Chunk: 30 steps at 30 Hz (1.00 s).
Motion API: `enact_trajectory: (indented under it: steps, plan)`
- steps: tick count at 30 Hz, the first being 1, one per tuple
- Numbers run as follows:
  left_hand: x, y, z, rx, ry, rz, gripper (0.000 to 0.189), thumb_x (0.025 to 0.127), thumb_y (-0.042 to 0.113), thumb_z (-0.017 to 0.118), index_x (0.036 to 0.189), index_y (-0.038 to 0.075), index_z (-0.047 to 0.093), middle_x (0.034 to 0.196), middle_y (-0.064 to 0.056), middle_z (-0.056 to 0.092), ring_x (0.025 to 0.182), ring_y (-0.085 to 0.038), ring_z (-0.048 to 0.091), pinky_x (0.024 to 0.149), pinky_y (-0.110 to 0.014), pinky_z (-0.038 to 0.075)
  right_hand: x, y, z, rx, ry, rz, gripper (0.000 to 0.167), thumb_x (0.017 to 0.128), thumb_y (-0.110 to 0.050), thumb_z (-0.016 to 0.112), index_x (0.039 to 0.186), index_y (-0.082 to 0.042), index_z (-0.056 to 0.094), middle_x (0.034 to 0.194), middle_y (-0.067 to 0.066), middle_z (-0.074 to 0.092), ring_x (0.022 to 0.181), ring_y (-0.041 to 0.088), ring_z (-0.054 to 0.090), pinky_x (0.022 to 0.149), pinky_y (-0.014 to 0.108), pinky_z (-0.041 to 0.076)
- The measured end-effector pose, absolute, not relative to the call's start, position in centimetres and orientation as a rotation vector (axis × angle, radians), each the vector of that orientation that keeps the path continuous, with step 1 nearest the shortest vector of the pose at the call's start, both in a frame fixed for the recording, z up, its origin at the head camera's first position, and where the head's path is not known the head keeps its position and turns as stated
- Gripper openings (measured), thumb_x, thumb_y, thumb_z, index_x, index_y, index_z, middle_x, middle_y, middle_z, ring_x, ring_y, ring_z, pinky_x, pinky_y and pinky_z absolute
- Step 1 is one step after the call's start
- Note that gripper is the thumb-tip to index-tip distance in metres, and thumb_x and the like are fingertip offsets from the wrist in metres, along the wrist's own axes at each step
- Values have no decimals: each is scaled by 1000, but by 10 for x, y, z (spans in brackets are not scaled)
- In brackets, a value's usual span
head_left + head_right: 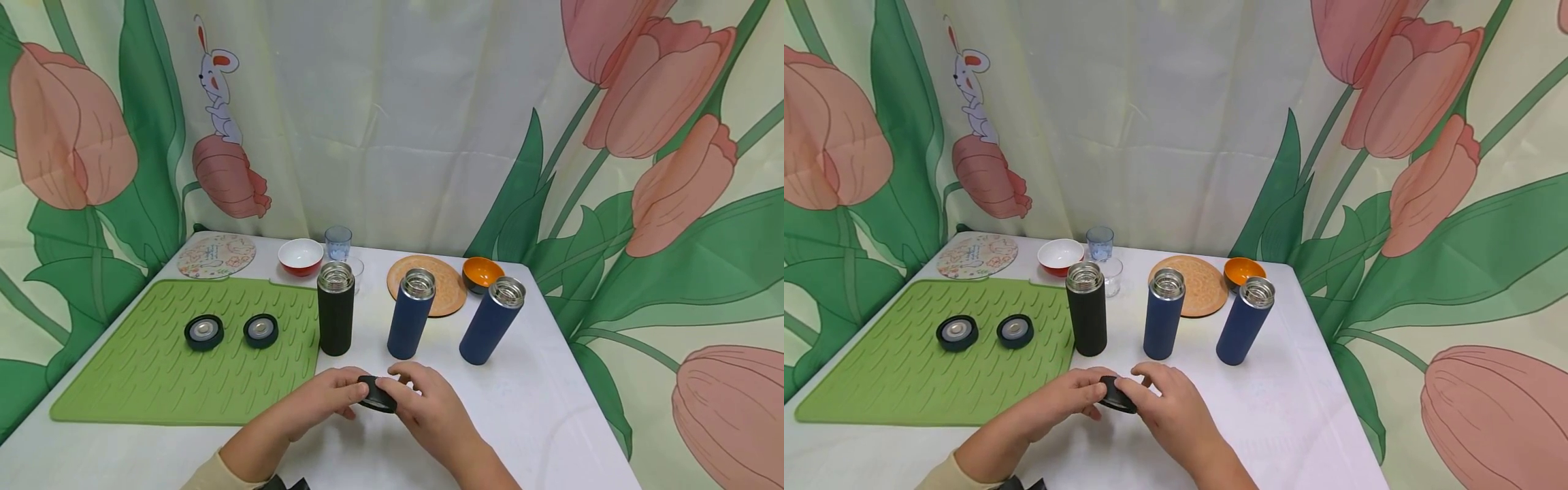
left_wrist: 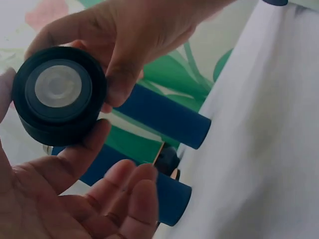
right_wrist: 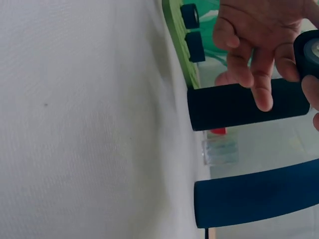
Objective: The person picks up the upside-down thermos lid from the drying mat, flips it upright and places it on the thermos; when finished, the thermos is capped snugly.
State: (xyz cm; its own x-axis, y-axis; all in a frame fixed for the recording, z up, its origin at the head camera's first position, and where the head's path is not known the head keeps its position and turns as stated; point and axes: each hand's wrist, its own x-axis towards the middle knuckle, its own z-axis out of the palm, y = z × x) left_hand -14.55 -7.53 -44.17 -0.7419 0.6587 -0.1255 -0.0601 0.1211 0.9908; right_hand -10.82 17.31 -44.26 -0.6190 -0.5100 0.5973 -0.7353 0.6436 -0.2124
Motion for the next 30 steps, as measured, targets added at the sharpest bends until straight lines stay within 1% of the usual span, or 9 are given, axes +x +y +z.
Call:
enact_trajectory:
  steps: [3, 7, 11, 15, 18, 23, 25, 27, 30]
  plan:
    - [-143, -74, -442, 569, 1914, 1727, 41, 101, 37, 72, 125, 4, 74, 134, -11, 65, 111, -22, 62, 87, -39, 54, -107, 171, -442, 818, -2492, 753, 74, 79, 2, 92, 140, -29, 64, 128, -4, 65, 102, 10, 68, 90, 25, 61]
    - [-141, -72, -443, 550, 2095, 1784, 38, 91, 30, 85, 123, 12, 76, 137, -12, 61, 115, -26, 63, 87, -38, 52, -108, 170, -441, 533, -2621, 1165, 69, 90, 1, 79, 150, -27, 58, 138, -3, 61, 108, 9, 67, 90, 26, 59]
    - [-139, -71, -444, 532, 2227, 1804, 47, 84, 27, 91, 126, 16, 75, 140, -10, 59, 119, -25, 62, 89, -34, 55, -109, 170, -439, 349, -2662, 1528, 62, 92, -17, 79, 150, -26, 59, 142, 0, 59, 110, 10, 66, 87, 25, 56]
    - [-136, -69, -444, 569, 2268, 1815, 54, 83, 25, 93, 131, 13, 73, 143, -12, 56, 118, -24, 62, 90, -32, 57, -109, 168, -438, 329, -2685, 1642, 54, 87, -33, 88, 138, -28, 70, 139, -2, 60, 113, 13, 63, 87, 25, 54]
    - [-134, -67, -444, 613, 2311, 1798, 58, 80, 27, 95, 132, 16, 72, 145, -11, 55, 121, -24, 60, 90, -32, 56, -109, 167, -438, 373, -2680, 1653, 47, 85, -32, 90, 130, -26, 75, 136, -2, 62, 110, 15, 61, 86, 26, 54]
    - [-128, -68, -445, 619, 2386, 1773, 64, 73, 34, 99, 130, 28, 71, 146, 1, 54, 129, -22, 54, 94, -32, 55, -111, 165, -441, 480, -2682, 1718, 43, 88, -29, 88, 129, -25, 76, 134, -1, 62, 108, 22, 62, 86, 27, 55]
    - [-126, -71, -447, 580, 2424, 1794, 64, 71, 34, 100, 128, 30, 72, 145, 4, 55, 129, -19, 54, 94, -31, 54, -115, 164, -443, 525, -2682, 1767, 37, 95, -29, 81, 131, -25, 75, 133, 0, 64, 111, 21, 63, 88, 27, 54]
    - [-124, -76, -449, 549, 2477, 1838, 63, 70, 33, 101, 127, 28, 73, 144, 4, 56, 126, -15, 56, 93, -30, 55, -121, 160, -444, 556, -2676, 1808, 32, 105, -29, 68, 136, -22, 71, 134, 3, 65, 115, 19, 63, 91, 28, 55]
    - [-122, -84, -451, 529, 2542, 1950, 61, 71, 27, 101, 126, 25, 74, 140, 2, 58, 120, -11, 58, 92, -29, 55, -136, 149, -445, 532, -2654, 1857, 37, 113, -32, 50, 147, -20, 62, 138, 7, 65, 122, 22, 65, 96, 30, 55]
